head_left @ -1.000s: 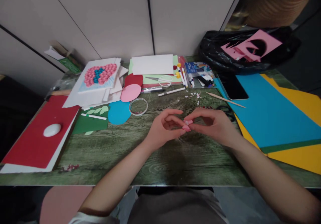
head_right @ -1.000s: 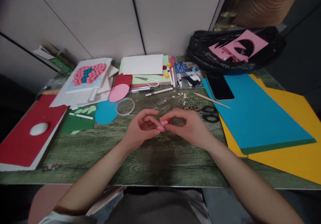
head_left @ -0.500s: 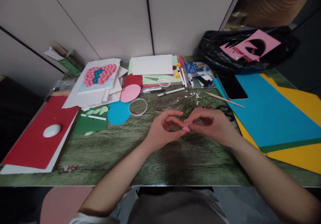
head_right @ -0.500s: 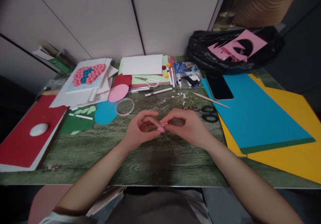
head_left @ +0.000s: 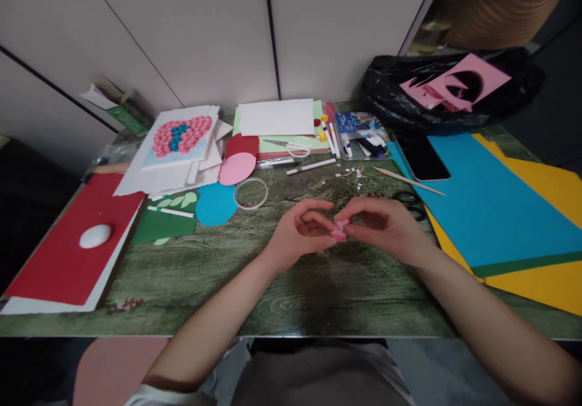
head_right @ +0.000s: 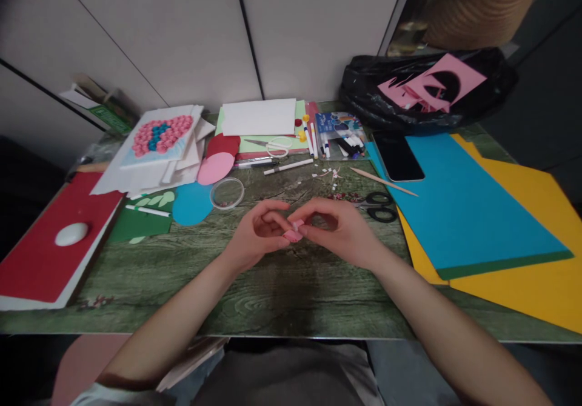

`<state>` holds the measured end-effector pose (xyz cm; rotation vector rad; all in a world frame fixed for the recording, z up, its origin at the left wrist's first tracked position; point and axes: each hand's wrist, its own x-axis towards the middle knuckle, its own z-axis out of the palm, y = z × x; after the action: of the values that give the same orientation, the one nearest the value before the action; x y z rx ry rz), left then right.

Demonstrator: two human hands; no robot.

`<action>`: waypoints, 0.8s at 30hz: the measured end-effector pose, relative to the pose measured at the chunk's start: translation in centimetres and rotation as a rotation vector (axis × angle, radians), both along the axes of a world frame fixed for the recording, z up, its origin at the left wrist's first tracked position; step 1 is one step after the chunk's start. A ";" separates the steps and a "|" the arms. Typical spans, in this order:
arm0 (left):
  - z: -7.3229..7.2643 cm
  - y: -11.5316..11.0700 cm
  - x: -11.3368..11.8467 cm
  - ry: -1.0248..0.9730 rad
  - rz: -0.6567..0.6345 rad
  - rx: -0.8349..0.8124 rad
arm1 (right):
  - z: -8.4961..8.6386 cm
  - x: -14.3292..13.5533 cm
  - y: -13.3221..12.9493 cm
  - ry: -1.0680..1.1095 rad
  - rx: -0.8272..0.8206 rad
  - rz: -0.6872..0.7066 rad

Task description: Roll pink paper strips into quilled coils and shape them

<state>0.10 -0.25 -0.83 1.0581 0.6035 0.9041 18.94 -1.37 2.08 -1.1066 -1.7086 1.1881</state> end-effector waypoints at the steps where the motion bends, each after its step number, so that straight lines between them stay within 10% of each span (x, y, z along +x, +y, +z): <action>1: 0.0 0.0 0.0 -0.015 -0.003 -0.017 | 0.0 0.0 0.0 0.015 -0.003 0.011; 24: 0.1 0.1 0.0 -0.075 -0.035 -0.124 | -0.3 -0.3 0.2 0.029 0.009 0.084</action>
<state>0.11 -0.11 -0.69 0.9173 0.5695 0.8606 18.68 -1.17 1.74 -1.0159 -1.7521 1.2409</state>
